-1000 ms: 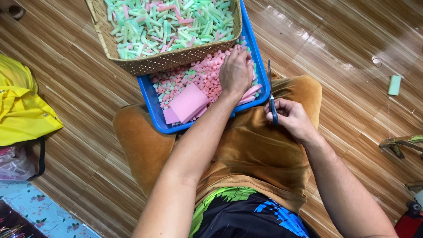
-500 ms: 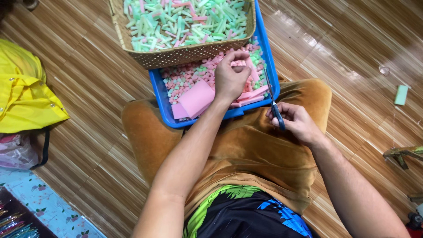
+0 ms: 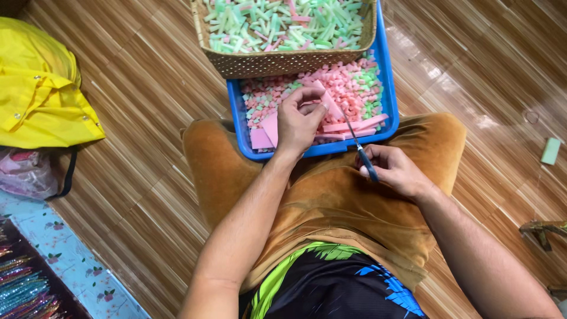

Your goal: The person sits cross-legged on the floor and uses scissors to cut pink foam strips into small pieces. The cut pieces fall into a blue tray that already contains pink and green foam pieces. A woven basket filled with green foam pieces sits above the tray.

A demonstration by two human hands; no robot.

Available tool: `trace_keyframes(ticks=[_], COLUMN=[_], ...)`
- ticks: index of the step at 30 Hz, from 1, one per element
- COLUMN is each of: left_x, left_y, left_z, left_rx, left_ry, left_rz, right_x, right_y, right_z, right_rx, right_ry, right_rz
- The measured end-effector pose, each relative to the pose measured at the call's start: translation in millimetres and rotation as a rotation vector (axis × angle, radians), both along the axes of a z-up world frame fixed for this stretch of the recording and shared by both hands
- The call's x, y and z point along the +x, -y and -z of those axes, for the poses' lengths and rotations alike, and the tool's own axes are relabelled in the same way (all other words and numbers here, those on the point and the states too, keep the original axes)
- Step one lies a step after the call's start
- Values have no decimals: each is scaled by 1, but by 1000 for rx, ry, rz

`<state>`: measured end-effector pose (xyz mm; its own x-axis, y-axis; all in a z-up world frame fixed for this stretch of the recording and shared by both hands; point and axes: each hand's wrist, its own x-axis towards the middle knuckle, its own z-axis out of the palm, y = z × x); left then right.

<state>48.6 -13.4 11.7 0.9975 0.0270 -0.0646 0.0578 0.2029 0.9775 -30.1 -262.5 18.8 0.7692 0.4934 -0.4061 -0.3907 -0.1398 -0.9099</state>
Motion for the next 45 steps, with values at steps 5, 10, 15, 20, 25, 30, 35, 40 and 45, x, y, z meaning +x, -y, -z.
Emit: trace_keyframes(ticks=[5, 10, 15, 20, 25, 30, 35, 40, 45], left_x=[-17, -26, -30, -34, -39, -40, -40, -40, -40], left_y=[-13, -14, -19, -15, -16, -15, -12, -10, -10], left_z=[1, 3, 2, 0, -6, -11, -12, -13, -15], left_rx=[-33, -113, -188, -191, -163, -166, -154, -146, -131], left_ry=[52, 66, 39, 83, 67, 20, 17, 16, 6], left_rz=[-19, -79, -132, -116, -80, -61, -49, -26, -27], right_x=[0, -1, -3, -5, -1, 0, 0, 0, 0], right_y=[-10, -16, -19, -23, -24, -23, -22, -21, -19], right_z=[3, 5, 3, 2, 1, -1, -4, -5, -4], right_rx=[-26, -19, -13, -27, -27, -29, -24, -18, -55], right_ry=[-9, 1, -17, 26, 31, 17, 21, 26, 5], right_rz=[-43, -62, -71, -100, -105, -99, -92, -76, -49])
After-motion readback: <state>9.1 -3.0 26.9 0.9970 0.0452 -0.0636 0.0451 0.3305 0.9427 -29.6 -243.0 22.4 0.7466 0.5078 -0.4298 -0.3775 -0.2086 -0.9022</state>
